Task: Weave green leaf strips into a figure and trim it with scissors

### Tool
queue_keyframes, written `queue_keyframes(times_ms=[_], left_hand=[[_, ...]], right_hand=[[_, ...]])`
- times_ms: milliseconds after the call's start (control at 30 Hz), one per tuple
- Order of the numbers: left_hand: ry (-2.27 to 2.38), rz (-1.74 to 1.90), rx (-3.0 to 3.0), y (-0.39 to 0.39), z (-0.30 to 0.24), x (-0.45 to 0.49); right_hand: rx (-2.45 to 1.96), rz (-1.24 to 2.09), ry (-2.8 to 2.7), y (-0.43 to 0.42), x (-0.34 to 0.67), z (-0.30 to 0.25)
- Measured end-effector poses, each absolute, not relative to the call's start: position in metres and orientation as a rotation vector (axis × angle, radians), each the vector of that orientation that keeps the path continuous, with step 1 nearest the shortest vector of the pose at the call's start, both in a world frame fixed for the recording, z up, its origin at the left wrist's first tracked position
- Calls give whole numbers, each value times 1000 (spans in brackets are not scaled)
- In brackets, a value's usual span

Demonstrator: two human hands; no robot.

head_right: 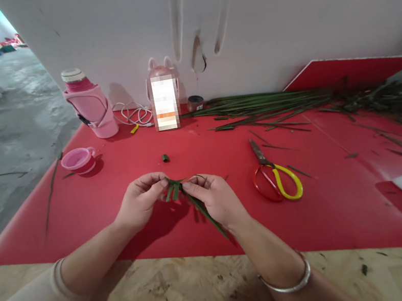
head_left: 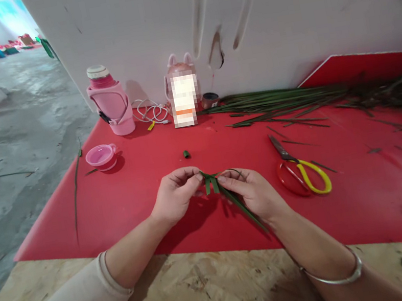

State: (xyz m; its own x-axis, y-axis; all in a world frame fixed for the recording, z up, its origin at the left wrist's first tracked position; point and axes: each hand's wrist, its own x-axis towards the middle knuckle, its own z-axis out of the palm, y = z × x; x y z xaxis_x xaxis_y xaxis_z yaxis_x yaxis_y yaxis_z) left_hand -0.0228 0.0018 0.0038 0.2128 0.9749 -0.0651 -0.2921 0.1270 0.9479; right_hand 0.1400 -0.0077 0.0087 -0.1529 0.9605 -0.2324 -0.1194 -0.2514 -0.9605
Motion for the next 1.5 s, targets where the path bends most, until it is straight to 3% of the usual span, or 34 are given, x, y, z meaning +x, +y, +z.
queue_keyframes(times_ms=[633, 867, 933, 1067, 1133, 1167, 1300, 1500], left_hand=[[969, 1136, 1067, 0, 5, -23], [1019, 1159, 1141, 2, 5, -25], [962, 1158, 961, 6, 2, -28], [801, 1055, 591, 15, -3, -37], [776, 992, 548, 18, -5, -39], [783, 966, 566, 18, -6, -39], [927, 884, 803, 14, -6, -32], [1091, 921, 1007, 5, -1, -24]], right_hand=[[-1255, 1657, -1016, -7, 144, 7], [-1317, 1325, -1248, -12, 142, 17], [-1264, 1430, -1407, -19, 151, 30], [-936, 2041, -1750, -28, 183, 58], [-853, 2111, -1829, -24, 196, 61], [-888, 2050, -1786, -19, 200, 59], [-1268, 1297, -1370, 0, 185, 33], [-1275, 1241, -1624, -8, 136, 10]])
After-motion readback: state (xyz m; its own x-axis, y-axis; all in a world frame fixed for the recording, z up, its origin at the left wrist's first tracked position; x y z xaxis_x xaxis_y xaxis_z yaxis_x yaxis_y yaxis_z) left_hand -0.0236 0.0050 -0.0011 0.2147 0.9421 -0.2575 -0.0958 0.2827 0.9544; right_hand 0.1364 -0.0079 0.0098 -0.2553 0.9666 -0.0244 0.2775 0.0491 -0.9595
